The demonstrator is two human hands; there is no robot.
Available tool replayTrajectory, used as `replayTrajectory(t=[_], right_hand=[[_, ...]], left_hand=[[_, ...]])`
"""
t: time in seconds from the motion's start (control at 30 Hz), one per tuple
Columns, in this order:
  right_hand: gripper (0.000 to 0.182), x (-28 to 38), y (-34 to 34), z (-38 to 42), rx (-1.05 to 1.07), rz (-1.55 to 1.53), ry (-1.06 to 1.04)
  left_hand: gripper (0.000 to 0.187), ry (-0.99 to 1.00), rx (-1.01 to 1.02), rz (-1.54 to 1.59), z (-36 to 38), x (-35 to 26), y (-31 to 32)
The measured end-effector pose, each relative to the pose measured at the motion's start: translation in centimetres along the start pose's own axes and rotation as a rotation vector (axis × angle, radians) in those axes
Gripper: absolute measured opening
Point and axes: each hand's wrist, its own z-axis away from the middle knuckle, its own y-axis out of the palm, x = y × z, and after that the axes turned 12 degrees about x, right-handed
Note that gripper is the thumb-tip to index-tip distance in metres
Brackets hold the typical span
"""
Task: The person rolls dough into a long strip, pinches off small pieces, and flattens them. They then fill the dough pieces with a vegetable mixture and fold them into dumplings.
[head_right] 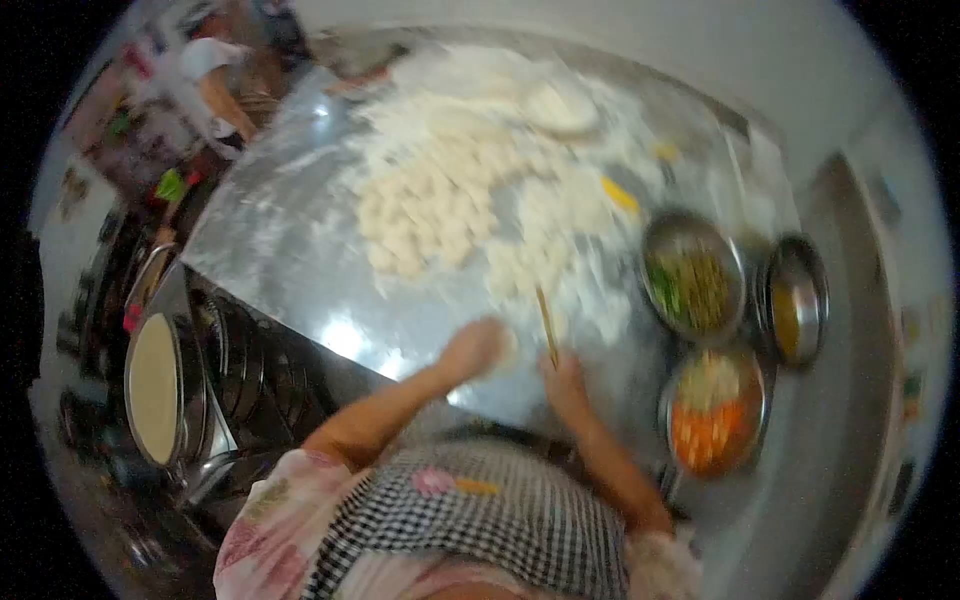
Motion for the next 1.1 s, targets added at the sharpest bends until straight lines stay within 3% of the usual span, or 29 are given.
replayTrajectory(t=[0.03,0.1,0.13,0.23,0.27,0.33,0.4,0.47,0.5,0.53,0.57,0.63,0.67,0.73,0.77,0.87,0.93,1.0,1.03,1.07,1.1], right_hand=[[0.024,-0.9,0.3,-0.3,-0.004,-0.082,-0.006],[0.016,-1.0,0.8,0.8,-0.096,-0.135,-0.087],[0.018,1.2,-0.2,1.6,0.002,-0.153,0.041],[0.021,0.0,0.7,1.5,-0.032,-0.143,0.073],[0.023,-0.4,1.1,1.3,-0.061,-0.131,0.027],[0.026,-0.6,1.8,0.8,-0.151,-0.094,-0.055],[0.032,-0.3,1.6,0.4,-0.100,-0.105,-0.122],[0.026,2.7,0.9,0.4,-0.014,-0.546,-0.016],[0.023,5.1,-0.9,1.4,-0.029,-0.434,-0.015],[0.024,5.9,-0.7,1.4,-0.083,-0.687,-0.088],[0.024,6.6,-1.3,1.7,-0.116,-0.632,-0.109],[0.026,8.7,-2.7,2.7,-0.171,-0.529,-0.149],[0.027,9.7,-4.0,3.5,-0.144,-0.303,-0.137],[0.026,9.2,-4.6,4.5,-0.220,-0.170,-0.058],[0.026,8.8,-5.2,5.1,-0.263,-0.101,-0.014],[0.026,3.5,-10.9,9.7,-0.486,0.693,-0.081],[0.028,1.6,-16.5,13.7,-0.711,0.370,0.430],[0.030,-4.5,-20.0,18.5,-0.916,0.598,0.618],[0.031,-7.2,-21.1,20.3,-0.916,0.625,0.743],[0.032,-9.7,-21.5,21.9,-0.902,0.632,0.867],[0.033,-12.1,-21.5,23.0,-0.870,0.465,0.775]], left_hand=[[0.029,-0.049,-0.201,-0.025,0.4,-0.1,-0.5],[0.021,-0.373,0.065,0.021,0.2,-2.5,-4.2],[0.019,-0.329,0.104,0.019,0.3,-1.6,-4.1],[0.018,-0.300,0.157,-0.068,0.1,-1.6,-3.8],[0.014,-0.252,0.077,-0.070,0.2,-2.2,-3.2],[0.015,-0.313,0.008,0.375,0.3,-2.9,-2.4],[0.009,-0.392,0.046,0.847,-0.1,-4.3,-2.0],[0.018,-0.406,0.130,0.982,-0.8,-6.0,-3.2],[0.023,-0.306,0.114,1.162,-1.0,-6.2,-3.4],[0.029,-0.282,0.052,1.410,-0.9,-8.6,-5.4],[0.030,-0.280,0.035,1.636,-1.0,-10.3,-7.1],[0.025,-0.297,0.129,1.459,-1.3,-10.1,-6.5],[0.024,-0.055,0.134,0.959,-1.5,-10.5,-5.7],[0.021,0.417,0.100,-0.053,-2.4,-11.6,-3.8],[0.019,0.322,0.190,0.080,-3.4,-10.9,-2.6],[0.016,0.081,0.428,0.533,-5.4,-10.7,0.6],[0.021,0.680,0.030,-0.105,-6.4,-8.7,1.9],[0.020,0.858,-0.202,-0.579,-7.8,-9.9,3.4],[0.016,0.724,-0.178,-0.746,-7.1,-11.2,3.2],[0.017,0.609,0.120,-0.507,-6.7,-13.0,1.9],[0.018,0.479,0.426,-0.283,-6.2,-14.1,0.9]])
